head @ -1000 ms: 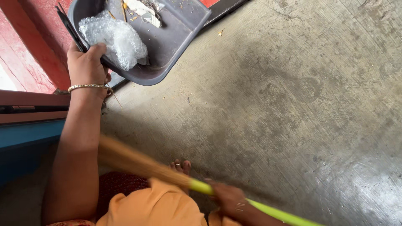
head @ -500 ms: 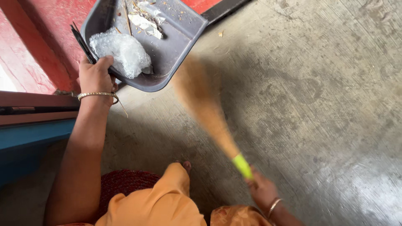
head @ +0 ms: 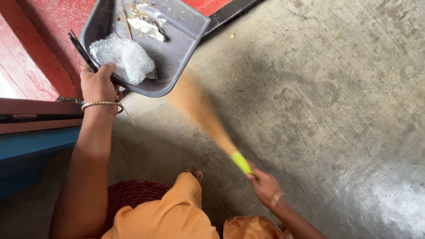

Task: The person sweeps debris and bubble wrap into a dustpan using a broom and then picks up a piece of black tape from the floor by hand.

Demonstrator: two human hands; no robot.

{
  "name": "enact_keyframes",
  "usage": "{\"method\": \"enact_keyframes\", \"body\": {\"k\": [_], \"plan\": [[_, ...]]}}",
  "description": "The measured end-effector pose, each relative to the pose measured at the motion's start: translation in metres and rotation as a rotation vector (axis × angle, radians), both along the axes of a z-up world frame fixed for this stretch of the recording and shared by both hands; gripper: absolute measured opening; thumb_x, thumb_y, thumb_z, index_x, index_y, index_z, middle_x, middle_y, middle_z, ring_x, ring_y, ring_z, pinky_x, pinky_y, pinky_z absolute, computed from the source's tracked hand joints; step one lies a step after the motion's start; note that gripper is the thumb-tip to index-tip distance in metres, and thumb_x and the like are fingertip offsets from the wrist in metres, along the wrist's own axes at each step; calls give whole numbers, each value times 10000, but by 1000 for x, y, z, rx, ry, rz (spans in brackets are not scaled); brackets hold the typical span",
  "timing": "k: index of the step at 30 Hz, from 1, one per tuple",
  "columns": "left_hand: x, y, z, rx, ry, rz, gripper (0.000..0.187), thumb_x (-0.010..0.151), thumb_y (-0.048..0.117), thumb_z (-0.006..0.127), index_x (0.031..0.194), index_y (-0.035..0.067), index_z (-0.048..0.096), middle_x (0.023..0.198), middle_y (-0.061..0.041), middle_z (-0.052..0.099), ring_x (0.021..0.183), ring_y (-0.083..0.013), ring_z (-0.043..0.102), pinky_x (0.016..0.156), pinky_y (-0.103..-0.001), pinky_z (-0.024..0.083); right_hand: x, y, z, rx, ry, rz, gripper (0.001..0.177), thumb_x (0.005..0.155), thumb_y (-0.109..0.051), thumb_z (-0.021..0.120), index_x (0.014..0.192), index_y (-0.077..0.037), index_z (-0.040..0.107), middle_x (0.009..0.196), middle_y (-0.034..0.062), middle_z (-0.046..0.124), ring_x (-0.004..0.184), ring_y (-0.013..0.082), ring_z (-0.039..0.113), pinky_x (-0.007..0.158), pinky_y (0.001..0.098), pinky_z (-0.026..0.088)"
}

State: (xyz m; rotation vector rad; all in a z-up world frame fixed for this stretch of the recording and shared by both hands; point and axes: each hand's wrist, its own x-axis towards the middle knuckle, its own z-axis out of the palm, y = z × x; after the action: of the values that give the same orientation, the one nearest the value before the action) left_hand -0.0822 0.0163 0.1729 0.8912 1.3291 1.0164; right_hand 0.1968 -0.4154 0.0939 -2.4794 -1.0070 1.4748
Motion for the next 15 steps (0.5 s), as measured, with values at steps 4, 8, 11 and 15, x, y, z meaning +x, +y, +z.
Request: {"method": "enact_keyframes", "body": {"k": [4,8,11,15], "plan": [[-1,2,-1,-21,22,38,139,917,70,637,1035,100,571,676,0,551,384,-99,404,312,-298,285,-16,-41,21,266,9,102,570,914,-283,640,1466,-310,498,679,58,729,512,181,654,525,370,570],[14,12,-10,67,-18,41,173,919,48,658,1077,80,596,765,-11,621,460,-102,502,346,-299,344,-53,-24,-1,540,70,384,658,874,-211,691,1503,-248,500,815,105,744,635,236,674,557,408,573],[12,7,-15,58,-14,14,211,909,59,645,1104,106,581,764,-4,606,451,-95,481,343,-286,338,-53,8,-21,266,100,219,526,953,-265,636,1469,-342,570,819,64,761,568,147,625,521,348,544],[5,6,-18,70,-4,23,221,927,70,651,1127,100,563,776,-9,613,451,-115,500,335,-303,346,-3,13,-15,54,41,30,472,982,-481,578,1445,-390,578,704,16,735,463,94,525,474,306,504]]}}
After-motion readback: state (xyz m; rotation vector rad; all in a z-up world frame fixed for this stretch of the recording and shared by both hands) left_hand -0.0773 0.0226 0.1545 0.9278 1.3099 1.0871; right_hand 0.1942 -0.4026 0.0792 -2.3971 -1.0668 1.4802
